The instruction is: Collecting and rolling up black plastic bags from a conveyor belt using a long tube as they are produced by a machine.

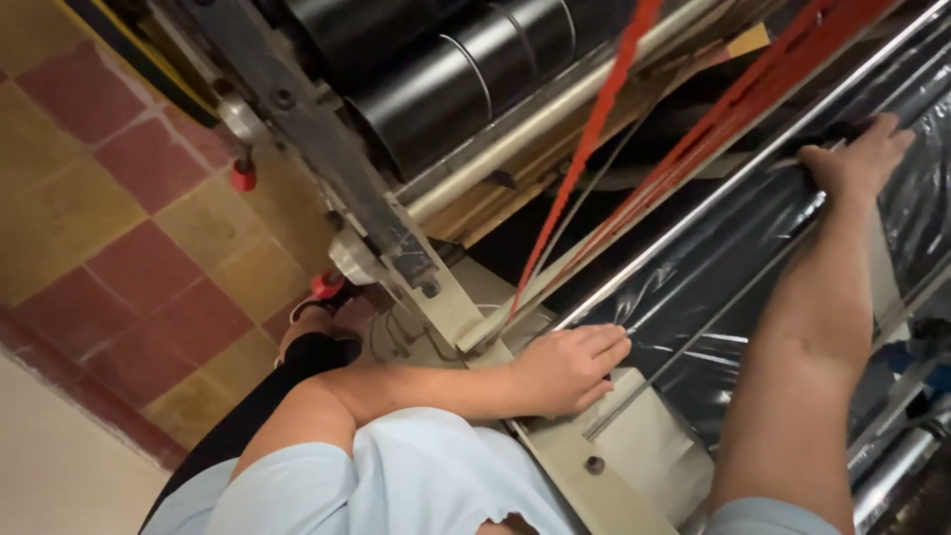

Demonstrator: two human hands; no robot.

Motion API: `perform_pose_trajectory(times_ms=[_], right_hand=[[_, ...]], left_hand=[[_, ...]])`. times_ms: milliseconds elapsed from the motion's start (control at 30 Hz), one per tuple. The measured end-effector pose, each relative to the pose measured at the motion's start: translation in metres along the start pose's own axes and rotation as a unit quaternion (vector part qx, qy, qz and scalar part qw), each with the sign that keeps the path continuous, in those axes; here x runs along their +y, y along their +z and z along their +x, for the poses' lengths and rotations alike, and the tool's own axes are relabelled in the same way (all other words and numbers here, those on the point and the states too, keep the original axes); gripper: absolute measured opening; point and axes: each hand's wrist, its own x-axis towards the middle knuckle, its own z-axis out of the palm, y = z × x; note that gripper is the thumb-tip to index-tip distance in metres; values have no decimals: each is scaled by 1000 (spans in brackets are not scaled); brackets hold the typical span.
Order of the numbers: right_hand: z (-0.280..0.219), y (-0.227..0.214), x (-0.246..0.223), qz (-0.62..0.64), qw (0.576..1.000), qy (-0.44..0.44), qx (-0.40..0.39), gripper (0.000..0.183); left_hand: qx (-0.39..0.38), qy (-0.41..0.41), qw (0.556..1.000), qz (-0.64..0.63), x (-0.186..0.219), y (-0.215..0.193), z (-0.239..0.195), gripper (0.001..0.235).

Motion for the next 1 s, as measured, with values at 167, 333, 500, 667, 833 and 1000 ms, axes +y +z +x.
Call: perform_pose_trajectory(times_ms=[167,333,500,667,833,1000], right_hand=[[-1,-14,-15,7,997,45,-61,68],[0,14,3,16,999,22,-32,50],[4,18,16,33,999,-15,11,42],[25,46,52,-19,995,-65,79,30],[56,101,119,131,971,-182,83,18],[65,109,152,264,944,-196,-28,32]], left_hand=[[4,-1,1000,3,3,-4,2,57],[6,3,1000,5,2,-2,1,58],[12,1,1000,0,2,-8,4,57],[4,-6,1000,16,3,-5,3,57],[10,0,999,37,0,1,4,61],[4,-5,1000,26,-2,7,2,59]])
